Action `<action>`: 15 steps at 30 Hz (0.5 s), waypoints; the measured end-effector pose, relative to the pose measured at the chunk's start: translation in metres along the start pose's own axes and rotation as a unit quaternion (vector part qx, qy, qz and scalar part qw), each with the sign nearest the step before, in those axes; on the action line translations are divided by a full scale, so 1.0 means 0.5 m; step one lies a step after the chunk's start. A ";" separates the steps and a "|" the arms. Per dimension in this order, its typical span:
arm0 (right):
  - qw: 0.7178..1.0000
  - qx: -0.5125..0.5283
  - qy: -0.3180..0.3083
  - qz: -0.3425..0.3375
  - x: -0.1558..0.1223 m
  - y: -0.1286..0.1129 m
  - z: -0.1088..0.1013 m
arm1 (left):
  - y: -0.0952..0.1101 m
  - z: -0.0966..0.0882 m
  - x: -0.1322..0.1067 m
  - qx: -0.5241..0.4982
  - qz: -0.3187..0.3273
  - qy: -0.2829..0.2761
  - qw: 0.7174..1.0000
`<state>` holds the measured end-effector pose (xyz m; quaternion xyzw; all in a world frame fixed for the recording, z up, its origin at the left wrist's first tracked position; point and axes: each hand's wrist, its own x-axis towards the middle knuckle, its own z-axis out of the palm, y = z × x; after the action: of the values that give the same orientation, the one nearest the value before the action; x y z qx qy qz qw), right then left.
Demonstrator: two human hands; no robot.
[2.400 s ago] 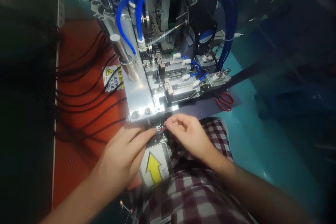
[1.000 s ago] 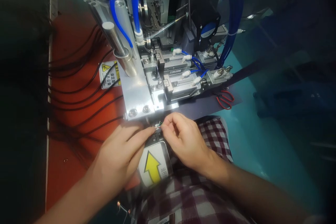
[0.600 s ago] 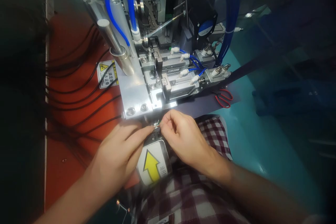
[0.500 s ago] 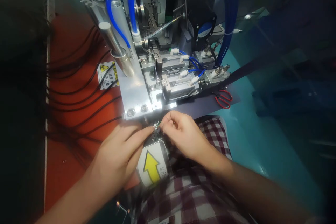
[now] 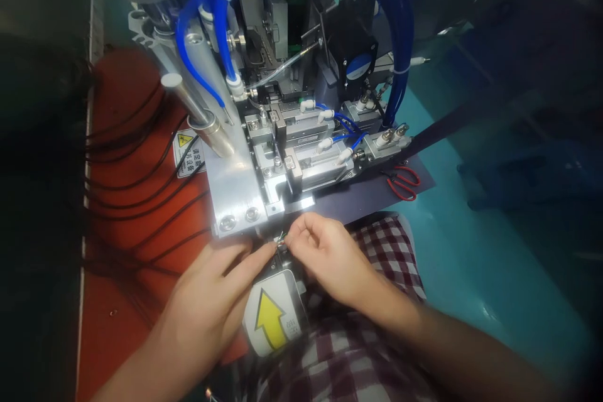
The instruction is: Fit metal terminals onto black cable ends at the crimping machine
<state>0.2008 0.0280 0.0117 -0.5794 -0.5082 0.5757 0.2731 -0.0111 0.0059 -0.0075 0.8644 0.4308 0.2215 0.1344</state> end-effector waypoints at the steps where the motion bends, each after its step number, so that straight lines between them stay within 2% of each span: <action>1: 0.999 -0.033 0.016 -0.009 -0.003 -0.005 0.002 | 0.001 -0.001 -0.001 0.009 -0.002 -0.008 1.000; 4: 0.993 -0.099 0.051 -0.027 -0.007 -0.018 0.009 | 0.005 -0.002 -0.002 0.028 -0.008 -0.026 0.999; 6: 0.993 -0.103 0.059 -0.026 -0.007 -0.019 0.013 | 0.007 -0.002 -0.002 0.034 -0.011 -0.030 0.999; 11: 0.999 0.000 0.036 -0.003 -0.005 0.005 0.008 | 0.002 0.001 -0.003 0.010 -0.017 -0.012 1.000; 15: 0.997 0.054 0.047 -0.008 -0.009 0.018 0.001 | -0.003 0.005 -0.003 -0.011 -0.020 0.003 1.000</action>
<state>0.2038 0.0210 0.0050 -0.5862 -0.4677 0.5724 0.3318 -0.0118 0.0057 -0.0105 0.8537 0.4454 0.2260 0.1474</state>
